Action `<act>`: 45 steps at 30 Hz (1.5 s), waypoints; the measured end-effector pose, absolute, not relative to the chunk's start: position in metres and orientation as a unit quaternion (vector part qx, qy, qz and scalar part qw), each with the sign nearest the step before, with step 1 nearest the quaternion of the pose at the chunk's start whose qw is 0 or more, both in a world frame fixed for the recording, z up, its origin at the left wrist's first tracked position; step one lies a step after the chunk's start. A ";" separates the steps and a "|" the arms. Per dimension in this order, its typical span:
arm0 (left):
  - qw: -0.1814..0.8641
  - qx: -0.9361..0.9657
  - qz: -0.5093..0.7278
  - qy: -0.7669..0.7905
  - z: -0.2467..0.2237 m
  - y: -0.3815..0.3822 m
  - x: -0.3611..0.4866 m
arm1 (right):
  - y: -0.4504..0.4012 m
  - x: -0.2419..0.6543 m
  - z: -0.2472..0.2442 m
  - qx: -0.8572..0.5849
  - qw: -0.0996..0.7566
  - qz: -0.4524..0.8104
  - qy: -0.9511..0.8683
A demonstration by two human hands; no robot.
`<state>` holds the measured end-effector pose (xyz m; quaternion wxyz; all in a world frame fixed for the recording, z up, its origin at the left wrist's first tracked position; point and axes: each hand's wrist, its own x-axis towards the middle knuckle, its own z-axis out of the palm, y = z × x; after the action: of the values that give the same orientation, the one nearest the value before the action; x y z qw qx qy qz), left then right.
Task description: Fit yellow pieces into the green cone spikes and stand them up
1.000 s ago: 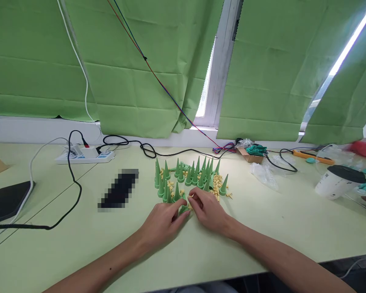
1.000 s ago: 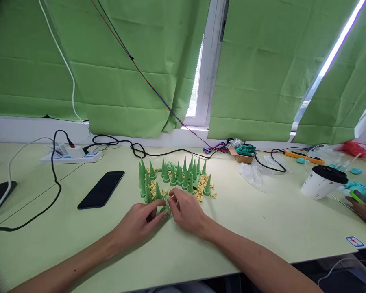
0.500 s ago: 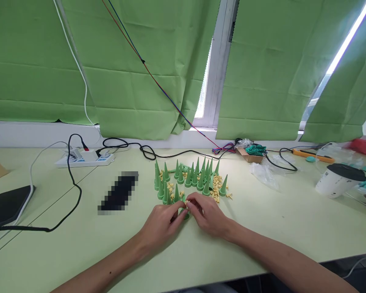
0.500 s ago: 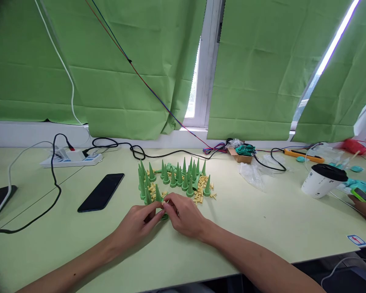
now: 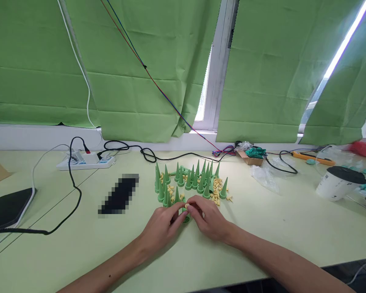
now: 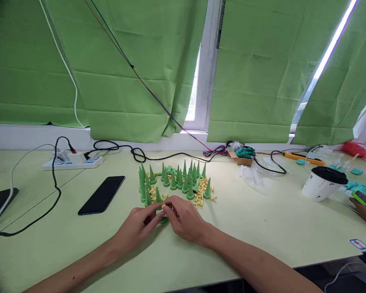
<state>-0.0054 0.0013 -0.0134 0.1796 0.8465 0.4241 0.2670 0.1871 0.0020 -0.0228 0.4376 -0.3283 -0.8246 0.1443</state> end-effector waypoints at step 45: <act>0.466 0.703 0.376 0.385 -0.002 0.002 -0.004 | 0.005 0.189 -0.019 -0.240 0.513 0.085 -0.820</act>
<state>-0.0035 0.0019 -0.0018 0.4658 0.7026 0.3849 0.3758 0.1893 0.0049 -0.0192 0.5128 -0.2405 -0.8198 0.0847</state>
